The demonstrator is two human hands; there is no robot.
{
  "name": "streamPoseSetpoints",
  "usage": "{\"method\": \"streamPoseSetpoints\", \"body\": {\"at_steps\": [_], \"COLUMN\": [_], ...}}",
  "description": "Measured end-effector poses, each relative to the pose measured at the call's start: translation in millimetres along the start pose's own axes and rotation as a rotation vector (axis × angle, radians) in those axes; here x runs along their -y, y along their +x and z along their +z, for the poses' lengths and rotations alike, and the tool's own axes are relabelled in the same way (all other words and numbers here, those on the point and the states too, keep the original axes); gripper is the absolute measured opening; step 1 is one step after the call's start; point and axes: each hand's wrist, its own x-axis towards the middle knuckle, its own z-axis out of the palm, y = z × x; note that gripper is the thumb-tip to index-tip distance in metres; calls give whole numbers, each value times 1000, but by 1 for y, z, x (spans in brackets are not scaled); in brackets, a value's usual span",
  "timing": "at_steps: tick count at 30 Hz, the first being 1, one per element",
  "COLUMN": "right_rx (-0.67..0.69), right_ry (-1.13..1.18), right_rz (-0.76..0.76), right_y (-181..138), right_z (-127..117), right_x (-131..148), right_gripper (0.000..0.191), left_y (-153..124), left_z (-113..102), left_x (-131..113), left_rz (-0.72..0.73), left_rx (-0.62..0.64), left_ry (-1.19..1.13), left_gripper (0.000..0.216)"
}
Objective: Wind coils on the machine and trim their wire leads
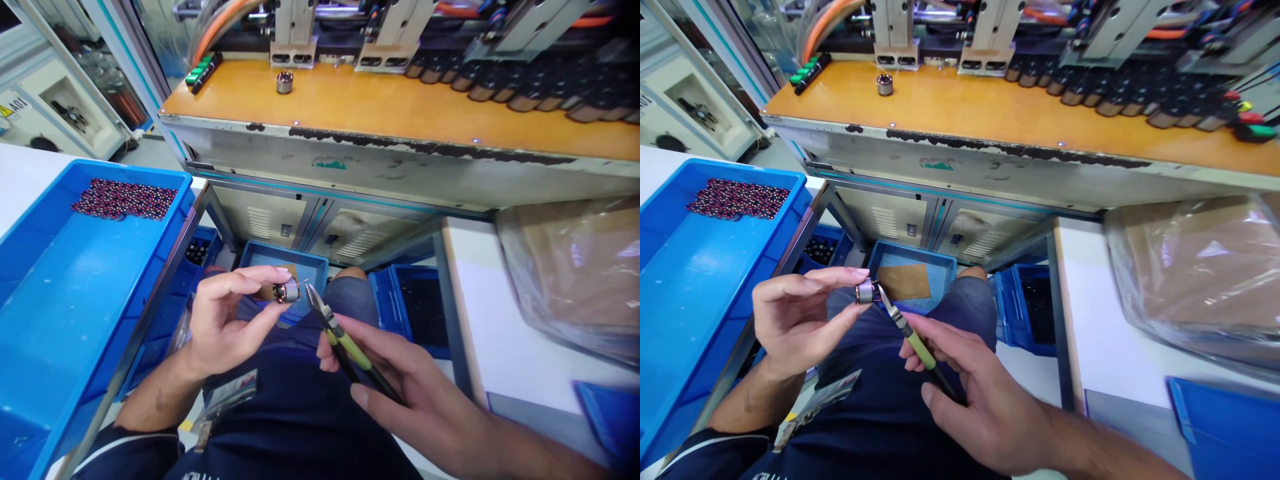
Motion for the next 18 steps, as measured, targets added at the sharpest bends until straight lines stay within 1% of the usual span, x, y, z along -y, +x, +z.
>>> {"method": "streamPoseSetpoints", "body": {"at_steps": [4, 8, 18], "right_rx": [4, 0, -19], "right_ry": [1, 33, 96], "right_rz": [17, -5, 40], "right_y": [2, 3, 8], "right_z": [1, 3, 6], "right_x": [0, 1, 3], "right_gripper": [73, 69, 61], "left_y": [-3, -5, -9], "left_z": [-2, -2, -4], "left_x": [0, -2, -2], "left_rz": [3, -8, -51], "left_rx": [3, 5, 7], "left_ry": [16, 32, 35], "left_gripper": [65, 65, 66]}}
